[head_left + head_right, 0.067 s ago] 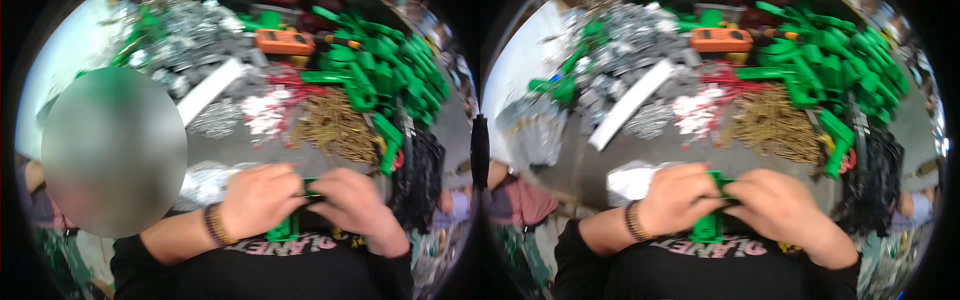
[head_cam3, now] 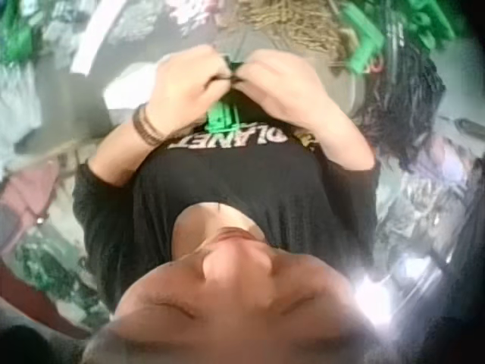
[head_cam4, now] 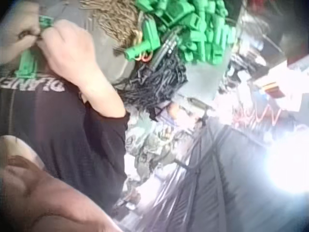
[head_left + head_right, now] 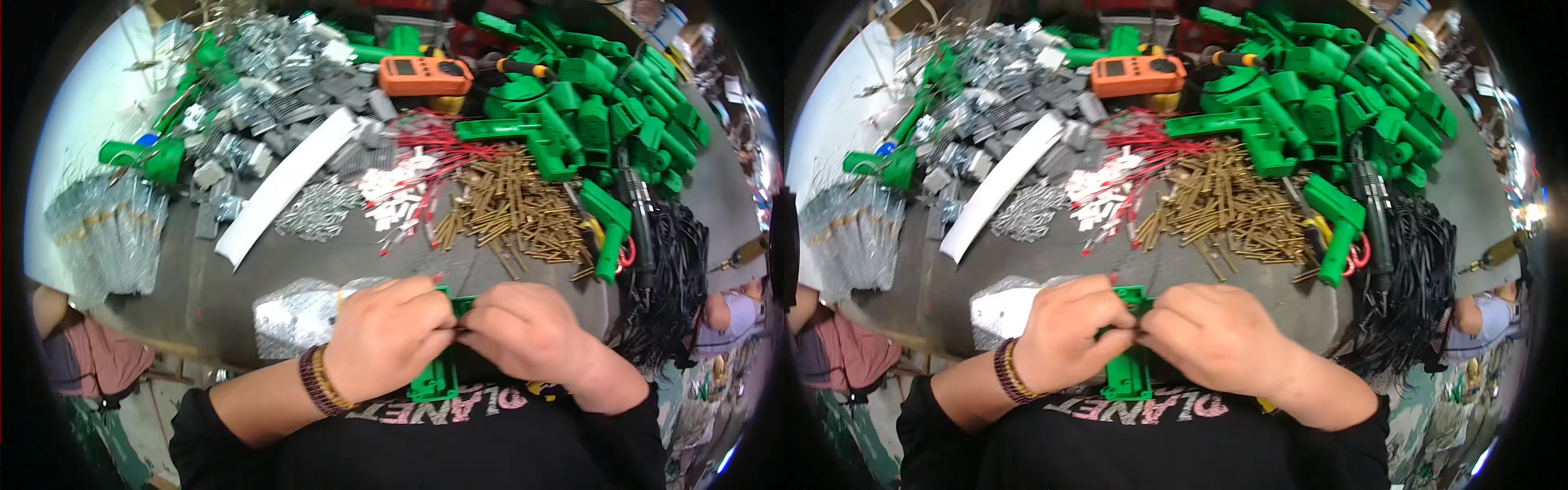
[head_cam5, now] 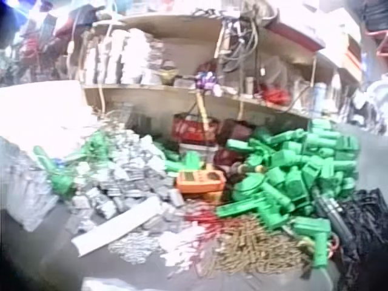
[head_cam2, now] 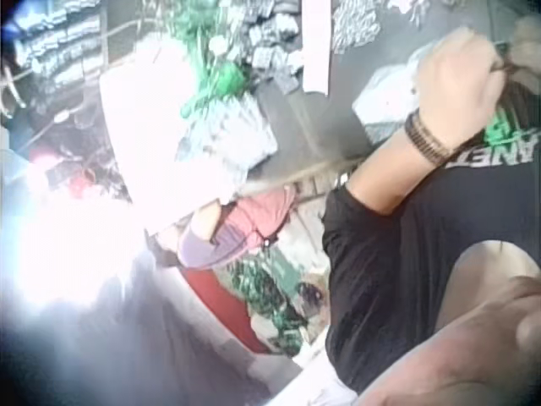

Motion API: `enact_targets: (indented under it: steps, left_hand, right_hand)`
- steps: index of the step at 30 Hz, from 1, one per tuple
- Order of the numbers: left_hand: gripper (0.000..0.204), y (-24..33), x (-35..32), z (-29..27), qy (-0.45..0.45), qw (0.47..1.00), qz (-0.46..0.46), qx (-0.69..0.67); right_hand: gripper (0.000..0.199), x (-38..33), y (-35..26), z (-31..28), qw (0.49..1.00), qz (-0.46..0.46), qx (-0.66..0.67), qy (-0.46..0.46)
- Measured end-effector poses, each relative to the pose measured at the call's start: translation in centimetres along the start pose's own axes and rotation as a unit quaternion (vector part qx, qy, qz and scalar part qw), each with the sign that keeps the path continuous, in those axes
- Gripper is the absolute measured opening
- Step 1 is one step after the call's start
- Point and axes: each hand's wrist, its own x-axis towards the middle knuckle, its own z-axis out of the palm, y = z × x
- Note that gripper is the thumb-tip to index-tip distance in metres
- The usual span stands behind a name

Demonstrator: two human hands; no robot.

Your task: Assembling electronic components, including wiring and soldering, inside a green plastic housing.

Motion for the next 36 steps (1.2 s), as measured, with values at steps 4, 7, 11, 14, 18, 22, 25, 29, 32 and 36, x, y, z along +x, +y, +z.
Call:
enact_targets:
  steps: [4,7,11,14,18,22,25,29,32,36]
  left_hand:
    - [0.013,-6.9,1.3,-6.0,-0.184,0.973,0.088,0.111]
    - [0.012,-3.5,2.4,-4.2,-0.214,0.964,0.081,0.136]
    - [0.019,-1.4,3.2,-1.0,-0.196,0.953,0.113,0.201]
    - [0.018,-2.5,2.9,-1.5,-0.194,0.952,0.119,0.203]
    - [0.051,-1.6,1.6,-3.4,-0.178,0.958,0.087,0.208]
    - [0.106,-1.4,1.0,-6.5,-0.175,0.92,0.073,0.342]
    - [0.112,-3.5,-0.7,-7.8,-0.223,0.919,-0.001,0.325]
    - [0.104,-2.7,-1.1,-8.9,-0.194,0.923,-0.038,0.33]
    - [0.096,-0.6,-0.8,-9.3,-0.14,0.939,-0.033,0.312]
    - [0.052,2.7,0.8,-8.7,-0.176,0.95,0.048,0.254]
  right_hand:
    - [0.021,3.9,1.2,12.6,0.977,0.043,0.068,0.199]
    - [0.018,1.2,1.8,10.6,0.971,0.037,0.128,0.198]
    - [0.019,-1.8,2.8,8.5,0.963,0.04,0.187,0.188]
    - [0.016,-3.1,2.8,7.6,0.966,0.096,0.15,0.188]
    - [0.022,-10.1,9.0,0.4,0.864,0.468,-0.1,0.157]
    - [0.044,-26.0,14.4,-3.6,0.635,0.703,-0.316,0.056]
    - [0.032,-27.9,15.4,-1.9,0.668,0.666,-0.303,0.134]
    - [0.026,-31.0,15.4,-2.8,0.71,0.625,-0.145,0.29]
    - [0.032,-31.0,14.5,-5.5,0.677,0.589,0.062,0.438]
    - [0.05,-26.1,13.3,-4.0,0.729,0.664,-0.17,-0.012]
